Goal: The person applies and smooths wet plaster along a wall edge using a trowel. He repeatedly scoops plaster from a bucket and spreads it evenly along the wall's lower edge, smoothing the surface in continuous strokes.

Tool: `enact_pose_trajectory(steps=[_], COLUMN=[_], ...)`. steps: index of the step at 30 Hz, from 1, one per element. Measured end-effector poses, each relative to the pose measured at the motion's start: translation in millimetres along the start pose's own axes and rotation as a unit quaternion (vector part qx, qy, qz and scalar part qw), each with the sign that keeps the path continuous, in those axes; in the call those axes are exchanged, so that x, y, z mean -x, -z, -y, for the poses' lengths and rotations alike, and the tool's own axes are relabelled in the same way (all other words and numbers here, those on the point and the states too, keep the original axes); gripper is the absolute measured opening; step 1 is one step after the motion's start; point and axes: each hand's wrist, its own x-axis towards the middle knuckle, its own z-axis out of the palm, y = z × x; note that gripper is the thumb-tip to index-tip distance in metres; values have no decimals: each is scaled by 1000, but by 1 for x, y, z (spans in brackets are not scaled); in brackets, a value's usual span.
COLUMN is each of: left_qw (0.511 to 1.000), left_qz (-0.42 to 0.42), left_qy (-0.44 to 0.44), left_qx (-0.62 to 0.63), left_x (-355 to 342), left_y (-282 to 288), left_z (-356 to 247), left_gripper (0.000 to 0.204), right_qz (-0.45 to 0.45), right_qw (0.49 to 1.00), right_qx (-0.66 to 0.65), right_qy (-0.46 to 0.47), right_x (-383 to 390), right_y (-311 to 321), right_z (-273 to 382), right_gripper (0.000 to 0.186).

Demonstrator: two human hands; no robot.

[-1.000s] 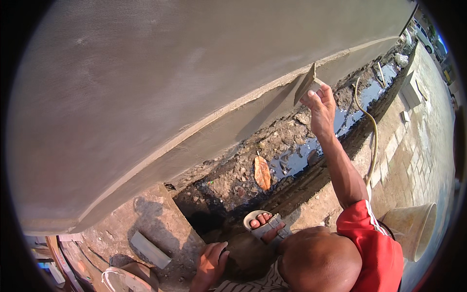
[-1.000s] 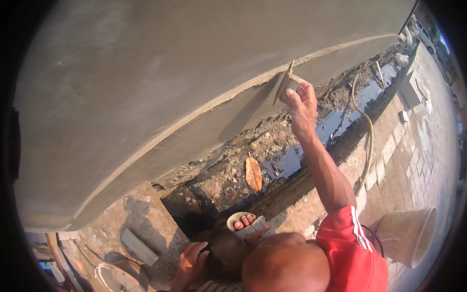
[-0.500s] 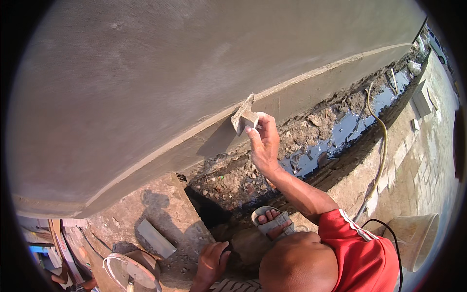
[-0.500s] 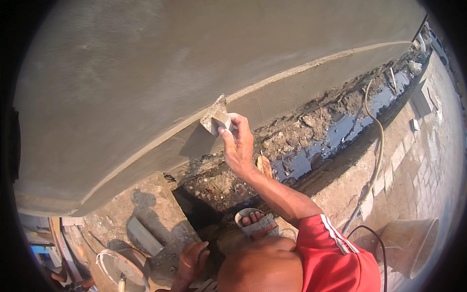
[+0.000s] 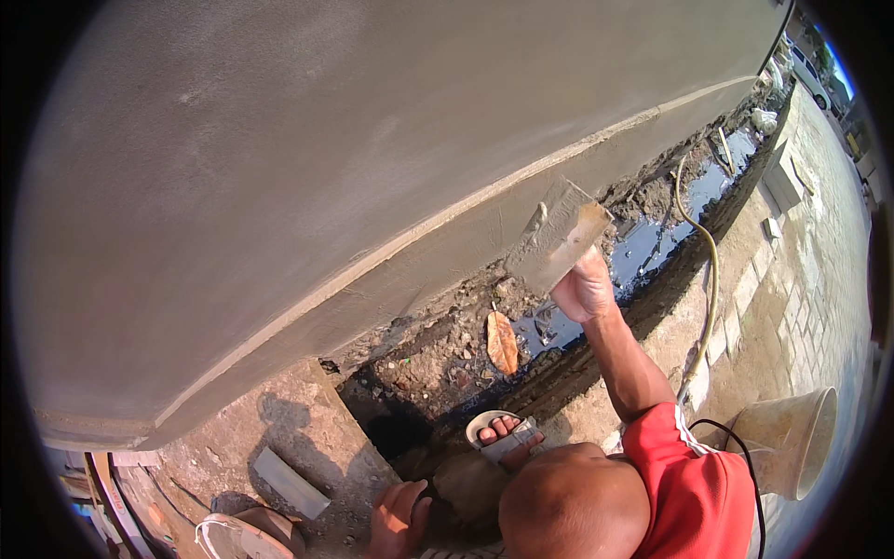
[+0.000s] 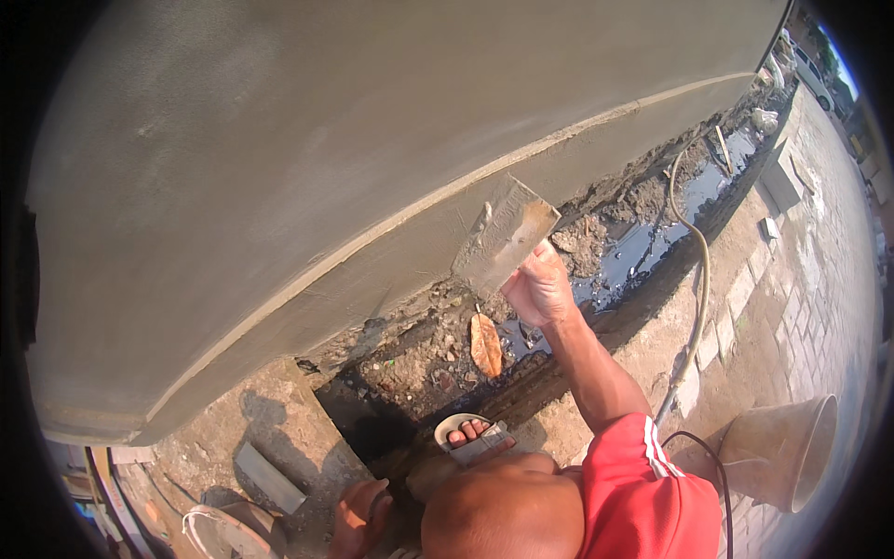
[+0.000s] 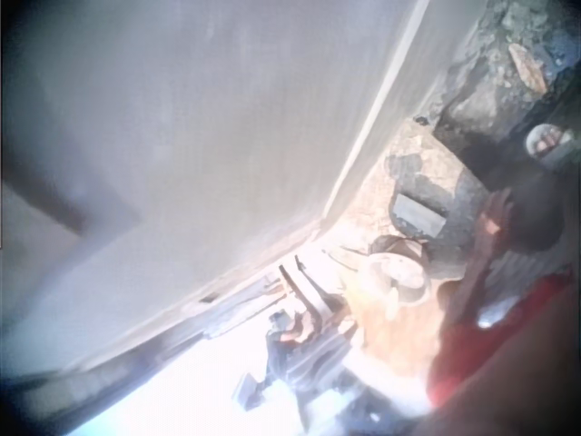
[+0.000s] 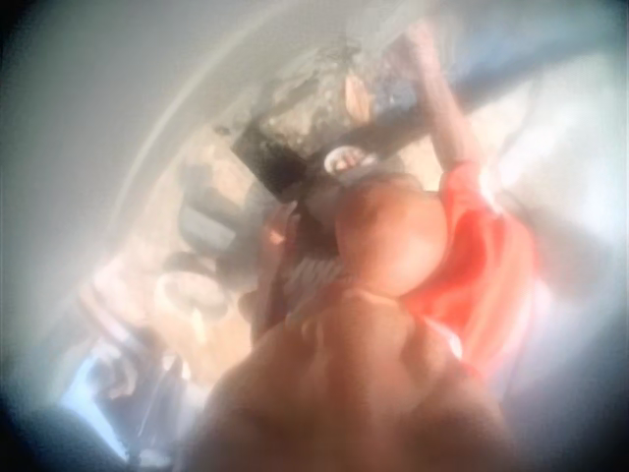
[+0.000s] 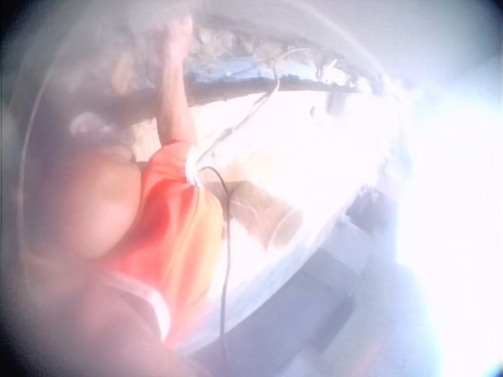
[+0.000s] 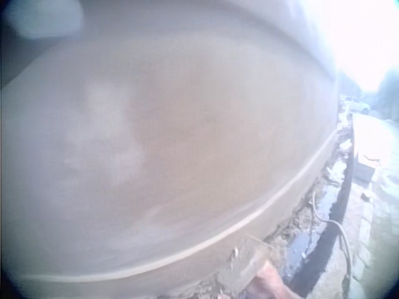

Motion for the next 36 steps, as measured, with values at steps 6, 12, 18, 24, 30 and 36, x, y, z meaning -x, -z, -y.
enact_pose_trajectory(steps=[6,12,18,24,30,36], left_qw=[1000,999,993,999,999,990], left_qz=[-8,8,7,-2,23,42], left_qy=[-26,-46,-116,-35,-17,-131], left_qx=[-5,-29,-23,41,26,-20], left_x=[-14,-18,-26,-44,-56,-52], left_y=[1,-12,-20,-17,-19,-33], left_z=[-3,14,25,15,5,33], left_gripper=[25,26,29,30,27,29], right_qz=[-16,21,64,134,193,240], right_qw=[798,479,416,432,426,423], right_qx=[540,778,824,844,860,867], right_qy=[269,407,378,289,204,108], right_x=[-48,-91,-81,-47,-79,-118], right_y=[60,50,65,57,17,-4], right_z=[82,101,96,127,179,189], right_gripper=[30,40,35,33,32,34])
